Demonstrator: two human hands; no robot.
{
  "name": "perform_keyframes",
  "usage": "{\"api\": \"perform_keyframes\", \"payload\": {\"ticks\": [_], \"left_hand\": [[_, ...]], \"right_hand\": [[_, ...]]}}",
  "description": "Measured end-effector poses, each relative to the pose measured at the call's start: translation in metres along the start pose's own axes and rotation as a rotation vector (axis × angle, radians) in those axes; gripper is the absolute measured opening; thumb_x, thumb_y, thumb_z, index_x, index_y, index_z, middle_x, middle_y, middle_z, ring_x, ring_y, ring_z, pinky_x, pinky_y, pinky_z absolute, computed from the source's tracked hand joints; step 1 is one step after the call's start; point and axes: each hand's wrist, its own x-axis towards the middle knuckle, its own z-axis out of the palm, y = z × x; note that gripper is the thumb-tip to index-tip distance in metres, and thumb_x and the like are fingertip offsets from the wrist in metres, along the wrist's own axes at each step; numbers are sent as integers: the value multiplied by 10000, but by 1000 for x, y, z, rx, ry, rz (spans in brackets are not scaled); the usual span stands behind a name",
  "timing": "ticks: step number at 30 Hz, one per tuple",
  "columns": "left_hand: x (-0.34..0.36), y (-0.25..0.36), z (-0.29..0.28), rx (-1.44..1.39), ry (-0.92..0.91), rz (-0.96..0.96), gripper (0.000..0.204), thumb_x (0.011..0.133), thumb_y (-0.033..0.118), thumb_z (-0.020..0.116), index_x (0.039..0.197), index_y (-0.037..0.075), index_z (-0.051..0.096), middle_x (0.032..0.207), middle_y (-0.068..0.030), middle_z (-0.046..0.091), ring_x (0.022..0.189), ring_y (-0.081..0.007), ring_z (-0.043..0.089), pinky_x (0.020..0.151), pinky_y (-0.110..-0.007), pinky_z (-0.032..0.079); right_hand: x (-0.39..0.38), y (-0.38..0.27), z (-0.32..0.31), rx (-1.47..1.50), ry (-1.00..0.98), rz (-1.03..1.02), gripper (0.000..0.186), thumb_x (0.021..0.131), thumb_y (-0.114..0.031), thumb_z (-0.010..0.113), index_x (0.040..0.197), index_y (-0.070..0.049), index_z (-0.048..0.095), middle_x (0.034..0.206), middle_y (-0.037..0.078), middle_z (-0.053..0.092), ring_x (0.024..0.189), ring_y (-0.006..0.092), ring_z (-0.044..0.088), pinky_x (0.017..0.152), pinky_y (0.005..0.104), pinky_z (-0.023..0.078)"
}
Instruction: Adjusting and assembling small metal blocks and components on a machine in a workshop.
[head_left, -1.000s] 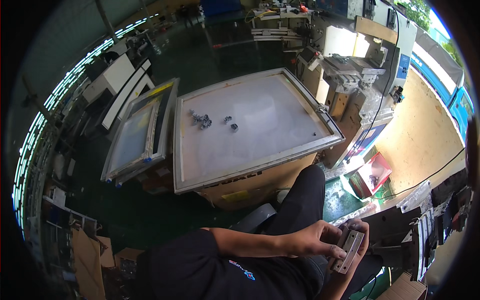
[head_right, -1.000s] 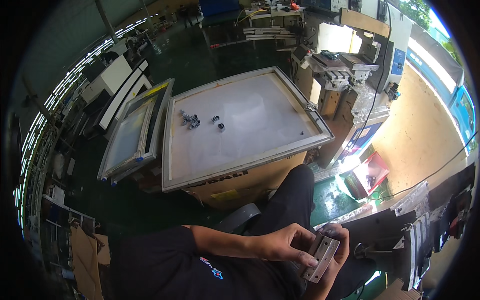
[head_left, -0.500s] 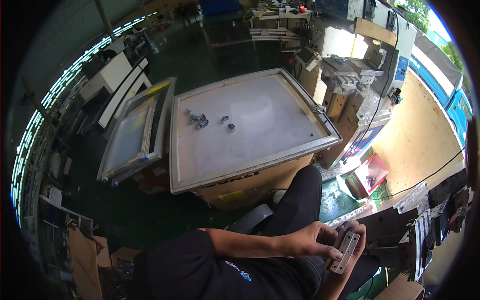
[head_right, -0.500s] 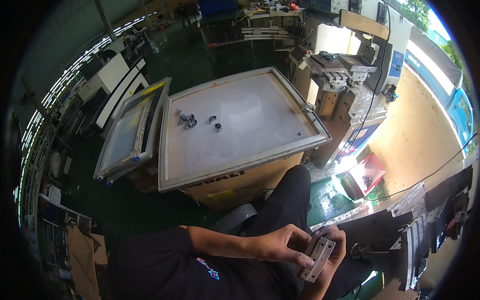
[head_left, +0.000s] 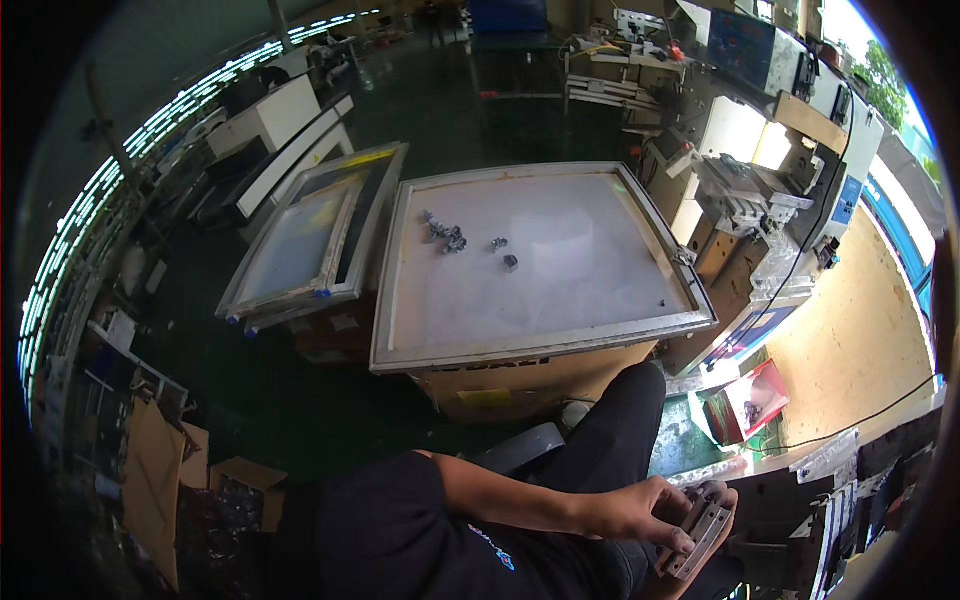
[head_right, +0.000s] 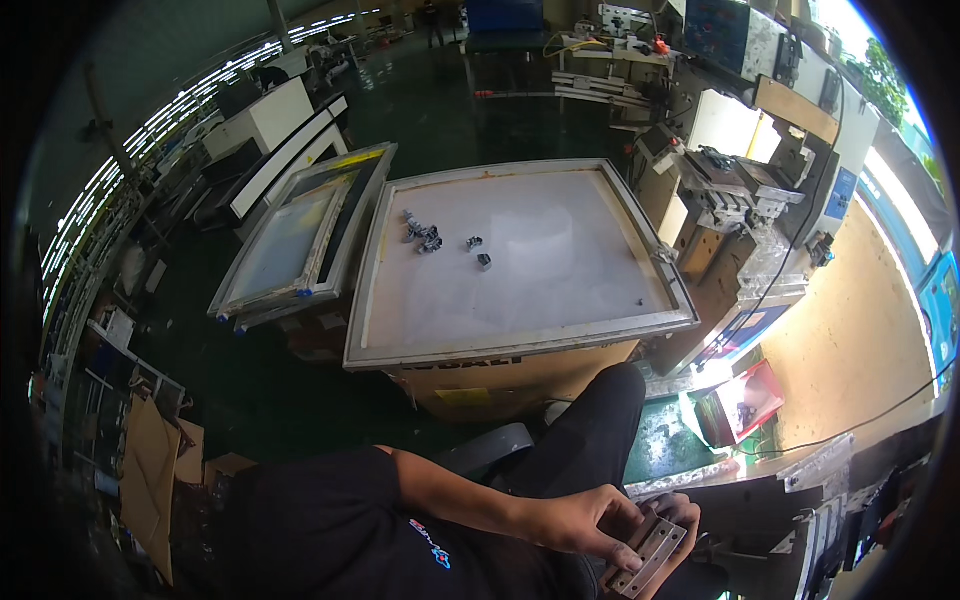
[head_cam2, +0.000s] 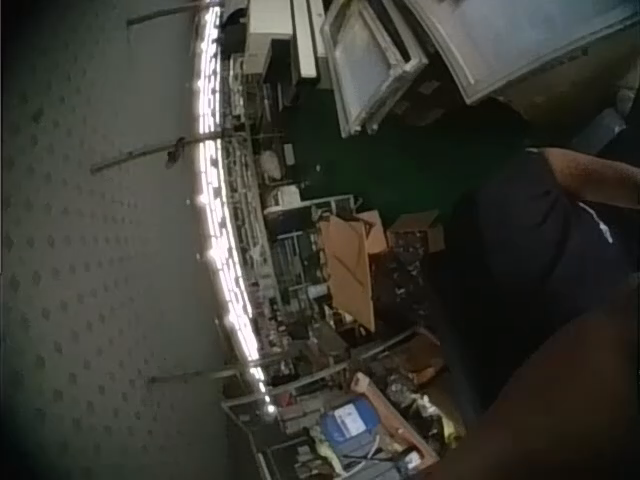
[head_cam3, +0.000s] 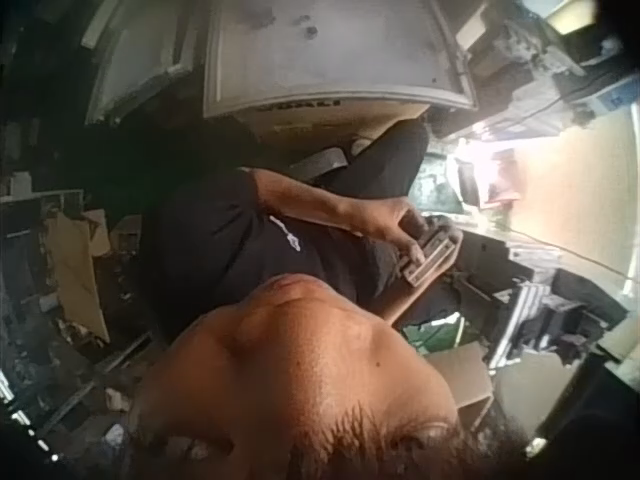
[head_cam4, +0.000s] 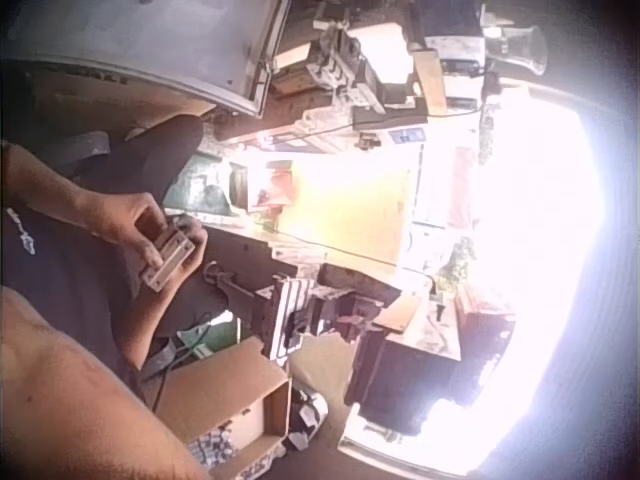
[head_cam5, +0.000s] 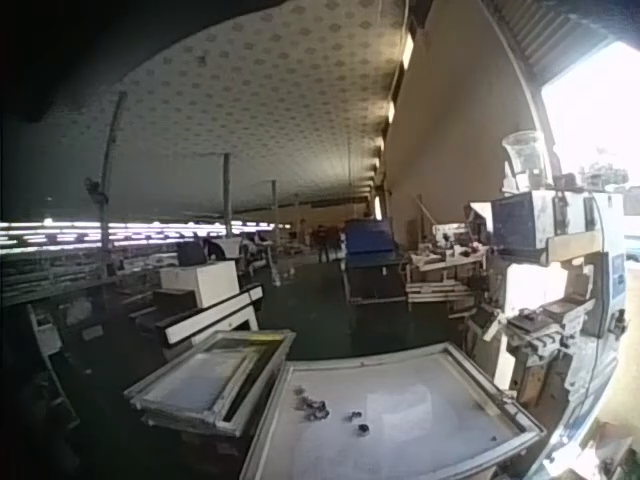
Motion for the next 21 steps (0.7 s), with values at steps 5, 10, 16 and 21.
{"api": "perform_keyframes", "payload": {"ticks": [5, 10, 16, 21], "left_hand": [[-3, 3, 5, -71, -1, 43, 310, 793, 158, 751, 994, -56, 655, 918, -57, 671, 835, -83, 609, 795, -233, 468], [-4, 2, 4, -85, -6, 20, 294, 796, 162, 750, 978, -50, 659, 898, -49, 670, 831, -77, 603, 799, -233, 459], [-3, -2, 12, -73, -20, 30, 246, 805, 169, 746, 925, -29, 661, 857, -32, 662, 826, -68, 593, 800, -237, 454], [-11, 11, 1, -2, 22, -49, 227, 826, 122, 719, 965, -43, 648, 891, -54, 670, 843, -87, 621, 774, -255, 493]], "right_hand": [[-1, 25, -21, 24, -82, -67, 198, 857, -131, 567, 806, -99, 377, 779, 62, 436, 739, 155, 477, 682, 263, 422], [0, 27, -24, 98, -142, -98, 204, 860, -136, 573, 804, -96, 381, 784, 70, 446, 750, 166, 485, 695, 269, 425], [-5, 23, -28, 149, -159, -145, 210, 865, -143, 580, 802, -93, 385, 789, 79, 456, 764, 178, 495, 710, 276, 428], [-6, 17, -13, 112, -136, -48, 173, 771, -115, 650, 850, -23, 526, 956, 135, 544, 900, 233, 549, 829, 340, 446]]}}
